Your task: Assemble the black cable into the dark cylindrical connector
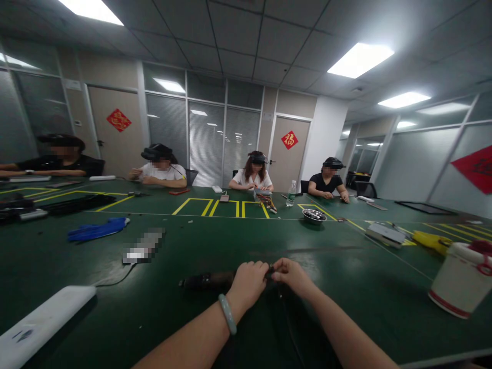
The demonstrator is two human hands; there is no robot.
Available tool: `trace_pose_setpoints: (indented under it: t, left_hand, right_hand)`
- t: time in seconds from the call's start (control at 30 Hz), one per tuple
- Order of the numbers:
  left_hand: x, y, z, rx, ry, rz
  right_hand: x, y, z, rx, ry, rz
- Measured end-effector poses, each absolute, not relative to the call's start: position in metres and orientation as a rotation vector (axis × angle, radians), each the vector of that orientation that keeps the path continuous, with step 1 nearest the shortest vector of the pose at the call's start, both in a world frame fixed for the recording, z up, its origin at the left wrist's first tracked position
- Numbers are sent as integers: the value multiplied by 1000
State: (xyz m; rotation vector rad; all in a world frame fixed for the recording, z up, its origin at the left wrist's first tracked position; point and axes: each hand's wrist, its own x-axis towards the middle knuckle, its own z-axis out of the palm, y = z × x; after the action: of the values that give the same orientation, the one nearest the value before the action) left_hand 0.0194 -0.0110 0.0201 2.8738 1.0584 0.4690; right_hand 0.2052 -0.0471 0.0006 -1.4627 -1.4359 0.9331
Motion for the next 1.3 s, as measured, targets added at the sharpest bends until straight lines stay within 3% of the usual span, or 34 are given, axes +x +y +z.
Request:
trace_pose_setpoints:
  t: [0.67,0.93,1.3]
  left_hand:
    - [21,0,9,2785,1016,583]
    - [22,4,4,2806,966,607]
    - [22,5,2,2802,943,658]
  right_hand:
    - [220,-62,4,-1859,-1627,404]
    - [204,-63,5,-1814,-1886,49]
    - [196,-61,2,-1848,-1924,84]
